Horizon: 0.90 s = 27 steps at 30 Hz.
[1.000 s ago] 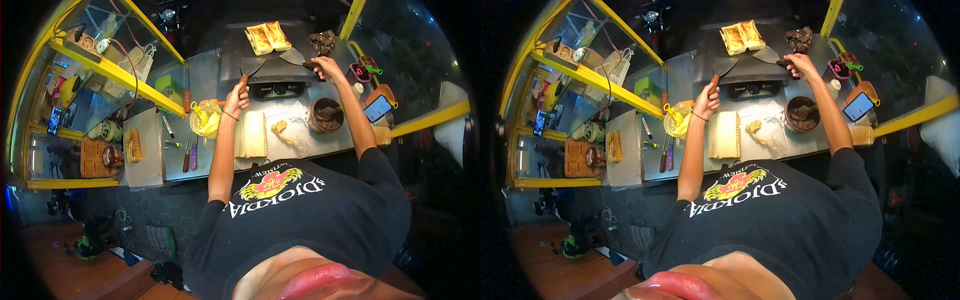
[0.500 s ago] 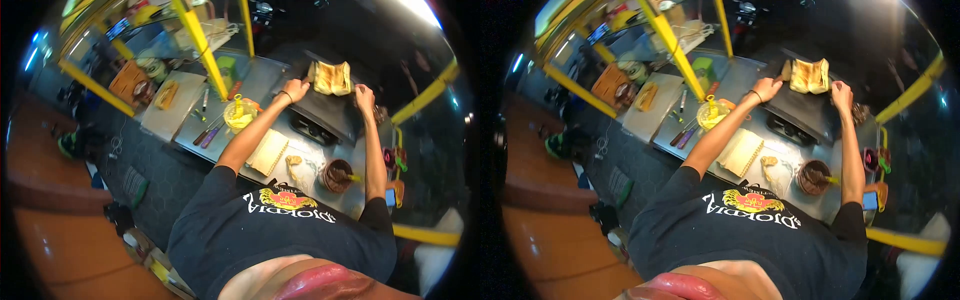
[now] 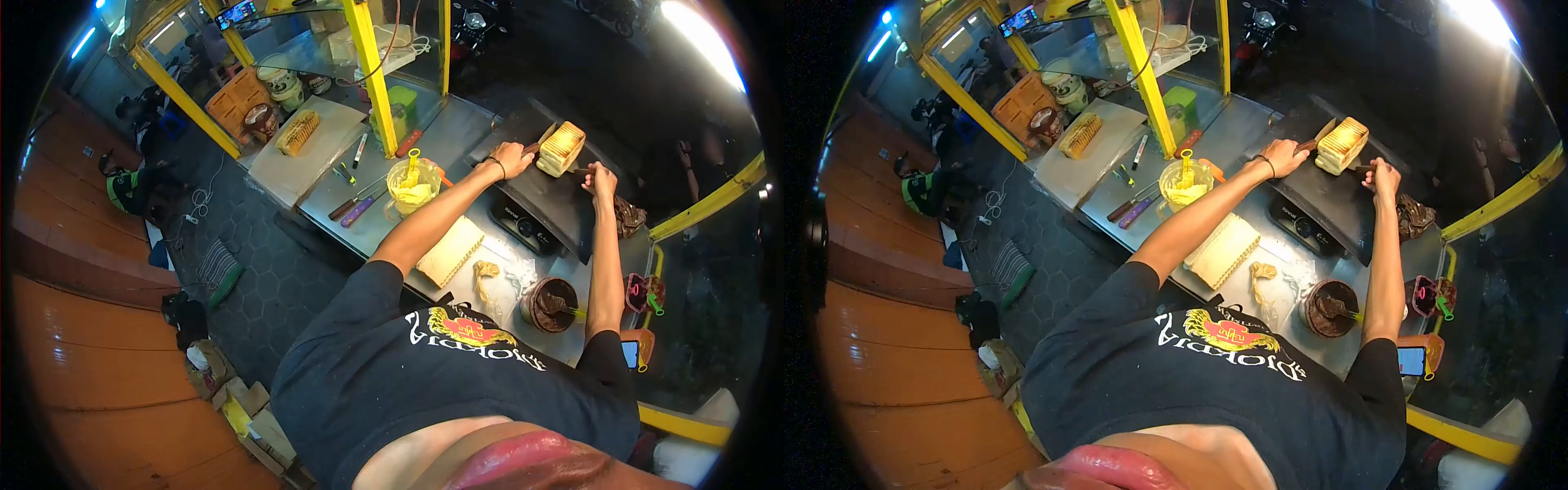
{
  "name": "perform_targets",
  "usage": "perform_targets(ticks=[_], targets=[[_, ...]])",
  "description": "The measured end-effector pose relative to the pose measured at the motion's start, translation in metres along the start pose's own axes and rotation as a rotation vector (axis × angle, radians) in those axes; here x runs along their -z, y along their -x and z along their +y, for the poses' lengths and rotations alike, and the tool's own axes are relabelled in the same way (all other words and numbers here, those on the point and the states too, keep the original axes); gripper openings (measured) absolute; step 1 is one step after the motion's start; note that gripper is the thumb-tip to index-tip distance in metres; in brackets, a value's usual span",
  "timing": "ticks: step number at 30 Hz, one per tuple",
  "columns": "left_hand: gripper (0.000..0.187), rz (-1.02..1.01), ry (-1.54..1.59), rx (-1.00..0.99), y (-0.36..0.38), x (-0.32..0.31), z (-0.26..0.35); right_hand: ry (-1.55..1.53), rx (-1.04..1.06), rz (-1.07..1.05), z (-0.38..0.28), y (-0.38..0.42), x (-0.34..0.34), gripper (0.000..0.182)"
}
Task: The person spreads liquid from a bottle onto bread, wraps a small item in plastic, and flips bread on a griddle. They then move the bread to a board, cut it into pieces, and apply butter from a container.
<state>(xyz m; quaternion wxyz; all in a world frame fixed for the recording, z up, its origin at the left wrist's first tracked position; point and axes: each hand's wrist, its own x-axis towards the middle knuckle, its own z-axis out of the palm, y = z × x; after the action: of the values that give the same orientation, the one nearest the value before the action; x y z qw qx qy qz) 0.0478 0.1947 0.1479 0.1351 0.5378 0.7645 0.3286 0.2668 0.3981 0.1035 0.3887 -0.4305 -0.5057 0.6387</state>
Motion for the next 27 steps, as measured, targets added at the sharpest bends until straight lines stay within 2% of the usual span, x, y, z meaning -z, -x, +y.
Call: perform_targets(ticks=[2,3,5,7,9,13,14,15,17,18,19,20,21,24,25,27], targets=[[0.048,0.028,-0.012,-0.010,-0.005,-0.002,-0.006,0.501,0.277,0.169,-0.045,0.041,-0.025,0.027],[0.048,0.047,-0.021,-0.018,-0.007,-0.005,-0.008,0.498,0.278,0.168,-0.051,0.051,-0.025,0.027],[0.049,0.034,-0.029,-0.035,-0.013,-0.004,-0.009,0.947,0.629,0.221,-0.056,0.070,-0.022,0.028],[0.049,0.019,-0.036,-0.046,-0.013,-0.005,-0.006,0.976,0.584,0.193,-0.057,0.094,-0.029,0.027],[0.051,-0.024,-0.044,-0.129,-0.014,-0.012,0.002,1.009,0.722,0.161,-0.052,0.101,-0.031,0.026],[0.057,-0.041,0.055,-0.083,-0.013,-0.023,-0.002,1.016,0.643,0.177,-0.060,0.110,-0.021,0.026],[0.061,0.069,0.085,-0.067,-0.009,-0.028,-0.006,1.018,0.615,0.173,-0.059,0.106,-0.009,0.026],[0.061,0.070,0.086,-0.065,0.002,-0.023,-0.008,0.975,0.594,0.151,-0.054,0.098,0.008,0.027],[0.066,-0.021,0.335,0.041,0.033,-0.010,-0.012,0.792,0.310,-0.004,-0.052,0.099,0.036,0.031],[0.070,-0.001,0.401,0.080,0.042,-0.023,-0.022,0.738,0.211,-0.023,-0.050,0.101,0.046,0.032],[0.068,-0.158,0.602,0.311,0.061,-0.021,-0.014,0.684,0.108,-0.045,-0.044,0.103,0.056,0.034],[0.066,-0.250,0.818,0.383,0.075,-0.027,-0.014,0.604,-0.014,-0.131,-0.038,0.105,0.065,0.038],[0.064,-0.341,1.036,0.451,0.086,-0.038,-0.016,0.601,-0.012,-0.136,-0.035,0.113,0.067,0.038],[0.055,-0.325,1.398,0.474,0.122,-0.074,-0.018,0.617,-0.097,-0.162,-0.035,0.149,0.062,0.046],[0.051,-0.301,1.500,0.453,0.134,-0.086,-0.018,0.681,-0.053,-0.120,-0.030,0.152,0.066,0.050],[0.041,-0.381,1.573,0.538,0.156,-0.104,-0.015,0.860,0.108,-0.021,-0.039,0.179,0.061,0.051]])
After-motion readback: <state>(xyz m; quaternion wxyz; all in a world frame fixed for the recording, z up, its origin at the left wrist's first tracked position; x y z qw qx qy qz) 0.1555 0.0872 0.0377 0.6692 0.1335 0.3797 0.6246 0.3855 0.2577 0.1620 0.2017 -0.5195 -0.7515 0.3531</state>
